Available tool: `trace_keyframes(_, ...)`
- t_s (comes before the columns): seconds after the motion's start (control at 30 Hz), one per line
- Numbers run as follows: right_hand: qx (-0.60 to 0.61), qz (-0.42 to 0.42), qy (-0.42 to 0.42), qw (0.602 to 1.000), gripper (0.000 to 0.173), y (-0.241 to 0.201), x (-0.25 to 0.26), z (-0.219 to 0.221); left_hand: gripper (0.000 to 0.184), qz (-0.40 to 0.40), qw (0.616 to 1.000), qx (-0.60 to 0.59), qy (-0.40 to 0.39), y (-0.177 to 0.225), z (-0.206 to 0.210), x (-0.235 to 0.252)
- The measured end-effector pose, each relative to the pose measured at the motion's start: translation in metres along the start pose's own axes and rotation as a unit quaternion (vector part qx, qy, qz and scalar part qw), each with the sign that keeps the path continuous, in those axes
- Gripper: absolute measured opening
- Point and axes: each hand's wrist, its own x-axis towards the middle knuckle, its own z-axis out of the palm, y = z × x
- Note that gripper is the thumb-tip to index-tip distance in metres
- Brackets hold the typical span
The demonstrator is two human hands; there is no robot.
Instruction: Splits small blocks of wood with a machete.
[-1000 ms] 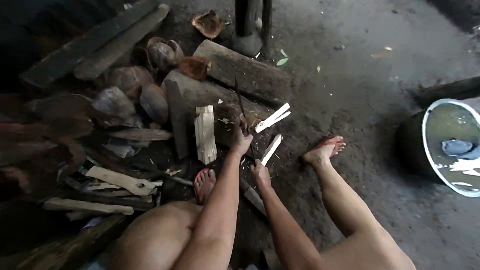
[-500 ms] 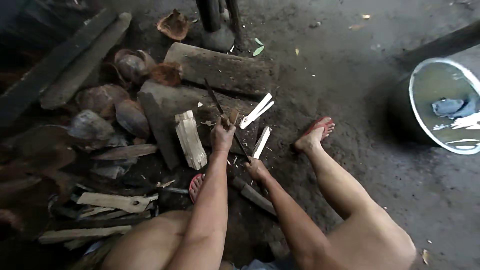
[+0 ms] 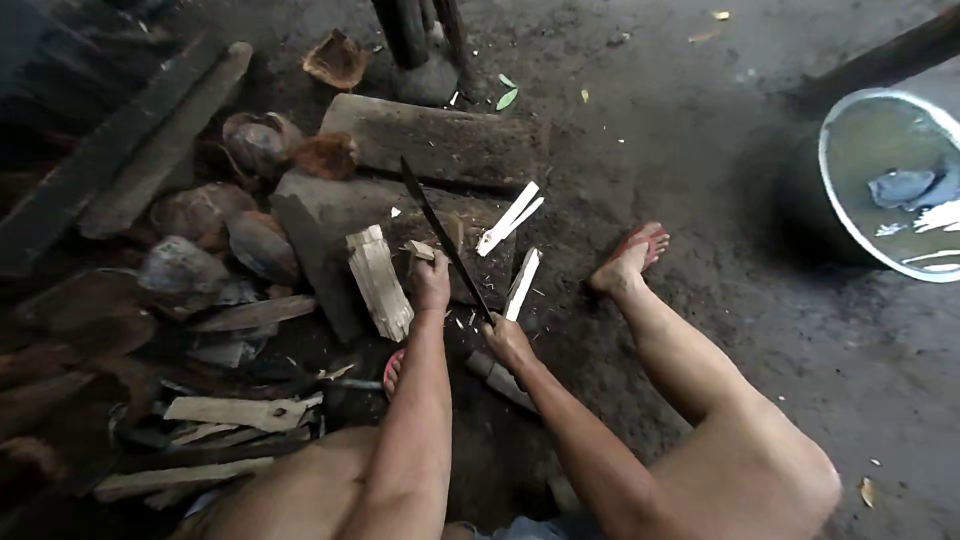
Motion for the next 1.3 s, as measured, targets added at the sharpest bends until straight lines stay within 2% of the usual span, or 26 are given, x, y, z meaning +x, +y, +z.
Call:
trace_keyframes(0.17,-0.073,0.007,0.058,0.996,0.033,-0.025,0.001,0.010,0.039,0.006,0.997,0.073,0.035,0.004,0.010,-0.010)
trace_keyframes(0.3,-0.025,0.100,-0.005,0.995,0.040,0.012,0.042,0.041,0.038,0.014,0.998,0.053,0.011,0.001,0.011,-0.004)
trace_keyframes(0.47,0.059,0.043,-0.050,0.996,0.038,0.022,0.041,0.024,0.041,-0.020,0.999,0.048,-0.008,0.006,0.006,0.009)
trace_keyframes(0.57,0.086,0.024,-0.046,0.995,0.038,0.026,0.013,-0.003,0.044,-0.051,0.997,0.050,0.005,0.018,0.013,0.014)
trace_keyframes(0.73,0.117,-0.005,-0.001,0.993,0.040,0.046,-0.070,-0.055,0.057,-0.060,0.996,0.059,0.044,0.030,0.031,0.039)
trace_keyframes(0.8,0.129,0.003,0.025,0.991,0.041,0.053,-0.103,-0.084,0.066,-0.078,0.995,0.053,0.023,0.043,0.036,0.056)
trace_keyframes(0.9,0.145,-0.016,0.094,0.985,0.041,0.070,-0.138,-0.118,0.070,-0.108,0.990,0.092,0.011,0.054,0.047,0.088)
trace_keyframes(1.0,0.190,-0.054,0.152,0.968,0.041,0.094,-0.156,-0.135,0.078,-0.114,0.975,0.192,0.007,0.039,0.064,0.122)
trace_keyframes(1.13,0.313,-0.045,0.162,0.935,0.033,0.106,-0.157,-0.128,0.091,-0.146,0.922,0.356,-0.037,0.006,0.089,0.147)
trace_keyframes(1.2,0.404,-0.024,0.140,0.903,0.030,0.105,-0.153,-0.122,0.083,-0.150,0.903,0.400,-0.037,0.000,0.096,0.151)
trace_keyframes(1.3,0.489,0.013,0.120,0.864,0.027,0.106,-0.149,-0.125,0.071,-0.133,0.901,0.411,-0.040,0.018,0.106,0.151)
